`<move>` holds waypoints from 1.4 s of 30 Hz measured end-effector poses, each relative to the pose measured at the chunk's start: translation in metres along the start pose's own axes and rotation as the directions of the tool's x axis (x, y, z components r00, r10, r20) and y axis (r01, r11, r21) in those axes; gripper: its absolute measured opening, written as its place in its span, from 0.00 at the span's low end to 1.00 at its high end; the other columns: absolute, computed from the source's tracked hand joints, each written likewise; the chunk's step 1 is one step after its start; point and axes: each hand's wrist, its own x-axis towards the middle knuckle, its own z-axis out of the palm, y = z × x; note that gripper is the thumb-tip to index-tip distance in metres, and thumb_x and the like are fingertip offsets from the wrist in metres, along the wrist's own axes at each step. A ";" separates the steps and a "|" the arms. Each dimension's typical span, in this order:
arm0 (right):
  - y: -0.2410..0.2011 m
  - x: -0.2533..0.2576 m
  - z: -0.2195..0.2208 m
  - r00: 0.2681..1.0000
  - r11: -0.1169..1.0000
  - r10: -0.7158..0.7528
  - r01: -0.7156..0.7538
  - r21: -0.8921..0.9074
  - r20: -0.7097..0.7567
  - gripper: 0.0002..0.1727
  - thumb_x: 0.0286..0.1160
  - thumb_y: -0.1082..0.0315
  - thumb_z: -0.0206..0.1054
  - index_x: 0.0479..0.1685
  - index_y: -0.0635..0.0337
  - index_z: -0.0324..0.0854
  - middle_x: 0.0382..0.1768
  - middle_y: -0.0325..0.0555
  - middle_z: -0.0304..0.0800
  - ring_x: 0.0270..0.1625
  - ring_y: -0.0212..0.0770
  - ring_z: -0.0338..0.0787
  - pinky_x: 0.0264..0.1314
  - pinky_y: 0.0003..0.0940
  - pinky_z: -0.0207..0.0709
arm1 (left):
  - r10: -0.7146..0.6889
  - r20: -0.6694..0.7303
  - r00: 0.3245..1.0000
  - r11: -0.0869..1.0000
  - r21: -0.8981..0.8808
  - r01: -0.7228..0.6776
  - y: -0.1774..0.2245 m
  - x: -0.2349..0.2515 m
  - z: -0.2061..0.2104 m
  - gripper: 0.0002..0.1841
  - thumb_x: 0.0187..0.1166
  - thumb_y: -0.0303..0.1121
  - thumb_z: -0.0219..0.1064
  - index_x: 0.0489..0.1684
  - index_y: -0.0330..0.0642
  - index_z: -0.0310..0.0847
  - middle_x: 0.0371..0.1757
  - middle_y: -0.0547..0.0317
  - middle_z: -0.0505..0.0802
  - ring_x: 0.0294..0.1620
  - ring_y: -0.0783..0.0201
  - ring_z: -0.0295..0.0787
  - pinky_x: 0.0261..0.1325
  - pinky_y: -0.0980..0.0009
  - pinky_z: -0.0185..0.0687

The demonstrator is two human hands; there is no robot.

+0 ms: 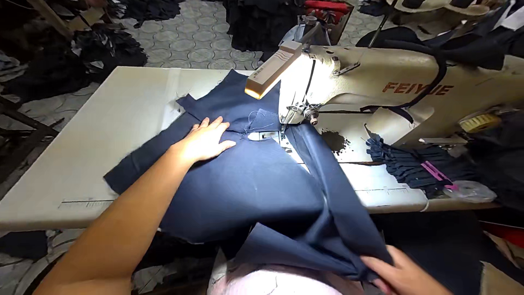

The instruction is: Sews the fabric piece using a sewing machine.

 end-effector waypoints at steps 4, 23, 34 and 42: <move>-0.067 0.007 -0.023 0.972 0.965 -0.091 0.140 0.221 -0.215 0.07 0.84 0.69 0.52 0.40 0.53 0.74 0.10 0.27 0.76 0.07 0.21 0.72 0.09 0.16 0.67 | -0.236 0.005 0.972 0.965 0.117 0.234 0.042 -0.020 0.007 0.41 0.89 0.60 0.50 0.93 0.38 0.54 0.88 0.23 0.61 0.85 0.18 0.58 0.74 0.25 0.64; -0.210 0.204 -0.052 0.950 0.785 -0.031 -0.169 -0.596 -0.309 0.42 0.71 0.44 0.78 0.72 0.72 0.74 0.52 0.65 0.87 0.43 0.51 0.90 0.51 0.48 0.85 | -0.589 0.065 0.806 0.807 0.101 0.582 0.113 -0.053 0.020 0.53 0.84 0.71 0.47 0.93 0.29 0.44 0.69 0.16 0.80 0.74 0.21 0.75 0.62 0.29 0.76; -0.203 0.218 -0.005 0.781 0.759 -0.513 0.218 -0.614 -0.356 0.22 0.70 0.71 0.71 0.65 0.68 0.81 0.58 0.61 0.90 0.62 0.57 0.91 0.62 0.57 0.84 | -0.541 -0.039 0.840 0.836 0.086 0.543 0.110 -0.056 0.033 0.49 0.86 0.68 0.45 0.90 0.27 0.51 0.65 0.14 0.82 0.75 0.18 0.73 0.65 0.25 0.71; -0.200 0.226 0.012 0.883 0.787 -0.202 -0.110 -0.607 -0.423 0.48 0.82 0.41 0.58 0.95 0.15 0.27 0.92 0.75 0.41 0.91 0.84 0.38 0.79 0.90 0.32 | -0.560 -0.041 0.827 0.823 0.081 0.562 0.118 -0.057 0.035 0.49 0.86 0.67 0.47 0.88 0.26 0.53 0.62 0.20 0.86 0.73 0.24 0.79 0.67 0.30 0.73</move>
